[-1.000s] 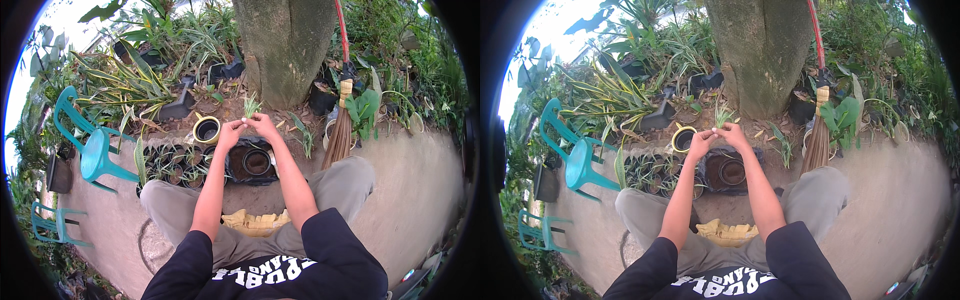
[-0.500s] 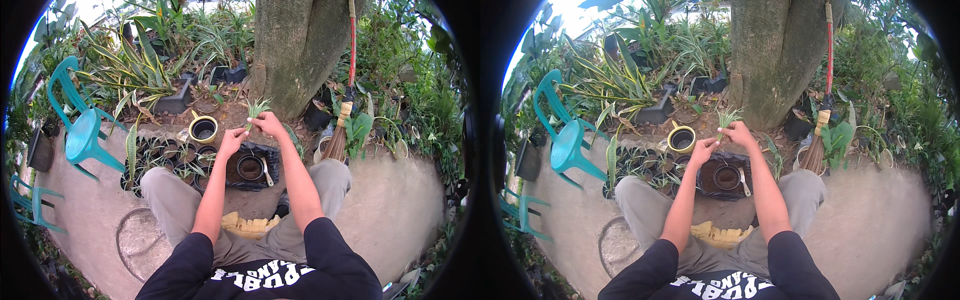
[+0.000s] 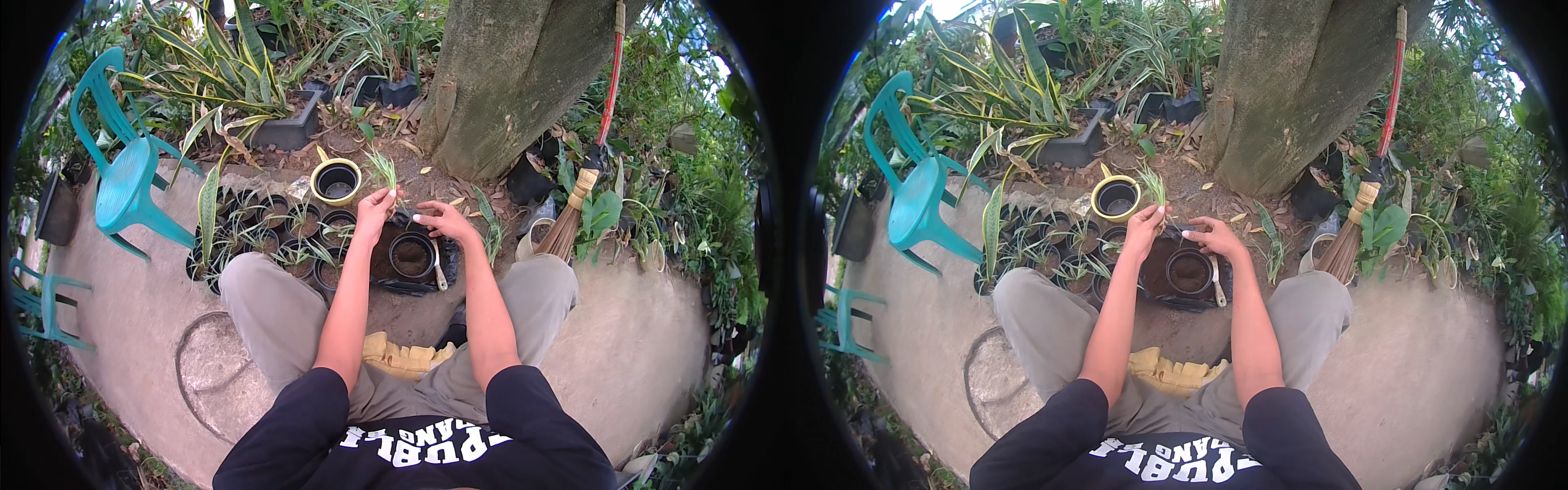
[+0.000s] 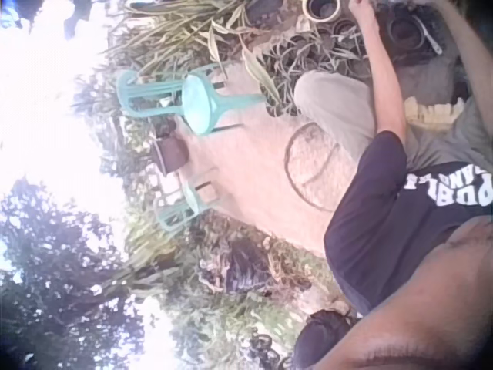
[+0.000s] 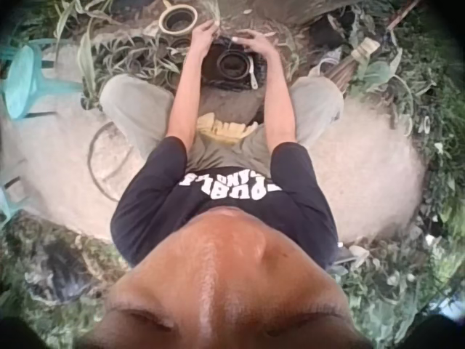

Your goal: The person fills a black plastic pot with soil using a trowel, places a small green plant into the pot, and firms the soil around the base of the plant.

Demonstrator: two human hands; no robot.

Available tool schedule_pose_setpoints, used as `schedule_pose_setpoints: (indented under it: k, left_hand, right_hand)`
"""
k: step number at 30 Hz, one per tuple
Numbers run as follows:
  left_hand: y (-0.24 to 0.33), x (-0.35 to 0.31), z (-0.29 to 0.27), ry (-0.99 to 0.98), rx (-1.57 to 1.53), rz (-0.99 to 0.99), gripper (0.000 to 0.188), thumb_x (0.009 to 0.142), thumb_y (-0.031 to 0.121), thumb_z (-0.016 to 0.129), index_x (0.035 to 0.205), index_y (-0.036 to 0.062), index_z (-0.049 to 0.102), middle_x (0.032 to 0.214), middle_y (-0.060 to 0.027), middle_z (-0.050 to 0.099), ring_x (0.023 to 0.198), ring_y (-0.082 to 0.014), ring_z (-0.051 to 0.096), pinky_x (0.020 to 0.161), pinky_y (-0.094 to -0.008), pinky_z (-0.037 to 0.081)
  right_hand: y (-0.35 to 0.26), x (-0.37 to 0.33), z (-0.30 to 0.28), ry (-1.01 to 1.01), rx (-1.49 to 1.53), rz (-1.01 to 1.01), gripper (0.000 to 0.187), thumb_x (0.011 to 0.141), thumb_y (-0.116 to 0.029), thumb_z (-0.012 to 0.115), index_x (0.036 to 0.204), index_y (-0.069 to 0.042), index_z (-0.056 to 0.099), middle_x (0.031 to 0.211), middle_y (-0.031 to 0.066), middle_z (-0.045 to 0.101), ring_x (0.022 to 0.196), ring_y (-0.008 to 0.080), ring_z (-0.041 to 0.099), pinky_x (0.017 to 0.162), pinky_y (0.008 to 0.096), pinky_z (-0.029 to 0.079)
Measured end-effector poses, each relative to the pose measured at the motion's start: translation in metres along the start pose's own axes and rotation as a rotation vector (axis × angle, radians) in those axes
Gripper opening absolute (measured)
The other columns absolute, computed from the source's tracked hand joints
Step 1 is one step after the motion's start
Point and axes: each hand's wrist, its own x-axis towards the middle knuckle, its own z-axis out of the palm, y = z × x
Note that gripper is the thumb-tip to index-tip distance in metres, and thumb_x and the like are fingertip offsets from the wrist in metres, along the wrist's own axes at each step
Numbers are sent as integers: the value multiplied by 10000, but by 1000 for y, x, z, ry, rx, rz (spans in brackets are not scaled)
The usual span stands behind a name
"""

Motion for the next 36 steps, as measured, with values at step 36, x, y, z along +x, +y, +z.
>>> schedule_pose_setpoints:
  k: [36]
  left_hand:
    - [-16,-14,-18,146,315,-238,220,924,189,667,1082,39,702,883,8,693,739,-56,602,674,-219,476]
  right_hand:
    - [14,19,4,46,-59,173,464,871,-443,687,1073,-26,698,741,8,613,568,83,517,499,251,432]
